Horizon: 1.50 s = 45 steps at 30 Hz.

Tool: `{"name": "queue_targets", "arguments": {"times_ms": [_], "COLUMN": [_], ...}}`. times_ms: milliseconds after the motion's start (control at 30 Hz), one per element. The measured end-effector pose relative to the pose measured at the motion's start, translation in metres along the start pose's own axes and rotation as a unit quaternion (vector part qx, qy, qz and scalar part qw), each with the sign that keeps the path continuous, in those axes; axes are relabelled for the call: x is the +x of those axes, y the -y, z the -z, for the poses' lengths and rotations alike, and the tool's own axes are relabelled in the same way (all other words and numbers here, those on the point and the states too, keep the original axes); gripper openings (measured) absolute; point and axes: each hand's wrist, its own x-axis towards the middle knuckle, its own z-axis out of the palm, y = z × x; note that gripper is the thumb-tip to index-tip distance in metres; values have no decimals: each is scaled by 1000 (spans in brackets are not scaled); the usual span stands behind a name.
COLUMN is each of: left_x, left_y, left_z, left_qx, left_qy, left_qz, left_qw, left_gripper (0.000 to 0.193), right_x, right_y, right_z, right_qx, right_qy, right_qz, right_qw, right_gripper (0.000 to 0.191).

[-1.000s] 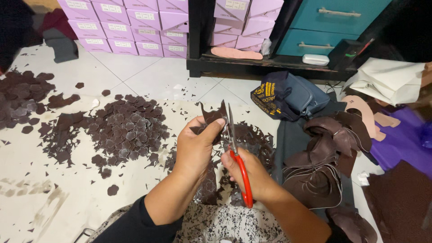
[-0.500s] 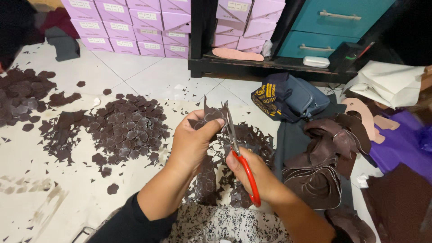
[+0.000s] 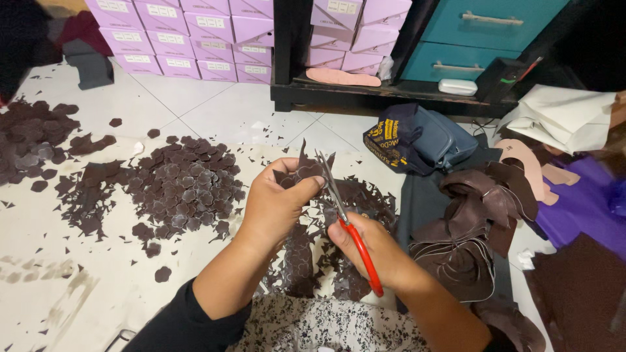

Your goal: The person uses red-handled scissors to cut flower-shaped pieces from a strip of dark brown material. They hold the material with their left hand and cut with their right hand, placing the cut pieces onto a growing pile on the floor.

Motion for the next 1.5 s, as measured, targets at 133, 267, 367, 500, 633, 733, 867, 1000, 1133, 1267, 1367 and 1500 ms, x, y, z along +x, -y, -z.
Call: {"name": "queue_targets", "arguments": {"times_ms": [133, 267, 367, 500, 633, 733, 867, 1000, 1133, 1267, 1367, 1500], "left_x": [1, 3, 4, 3, 4, 3, 4, 5, 5, 5, 7, 10], "left_y": [0, -1, -2, -5, -10, -16, -17, -16, -15, -14, -11, -7], "left_z": [2, 5, 7, 9, 8, 9, 9, 10, 11, 12, 12, 16], "left_qx": [10, 3, 10, 21, -9, 11, 14, 26, 33, 21, 18, 34], "left_qy": [0, 6, 5, 0, 8, -5, -3, 8, 21, 24, 41, 25], "left_qz": [10, 18, 18, 17, 13, 36, 34, 21, 26, 50, 73, 84], "left_qw": [1000, 1000, 1000, 1000, 1000, 999, 999, 999, 999, 998, 996, 996], "left_gripper": [23, 22, 22, 25, 30, 30, 30, 28, 25, 25, 24, 22], "right_x": [0, 1, 2, 2, 1, -1, -3, -2, -3, 0, 0, 3], "right_y": [1, 1, -1, -2, -1, -1, -1, -2, -1, 1, -1, -9], "right_z": [2, 3, 3, 3, 7, 10, 10, 10, 10, 14, 15, 18], "right_qx": [-6, -2, 29, 29, 51, 33, 42, 81, 81, 81, 69, 131], "right_qy": [2, 8, 10, 12, 18, 17, 12, 32, 67, 67, 83, 98], "right_qz": [6, 11, -15, -15, -39, -23, -21, -25, -65, -19, -60, -57], "right_qw": [1000, 1000, 999, 999, 998, 999, 999, 996, 992, 994, 992, 985], "right_gripper": [48, 50, 51, 53, 51, 50, 51, 43, 38, 35, 36, 36]}}
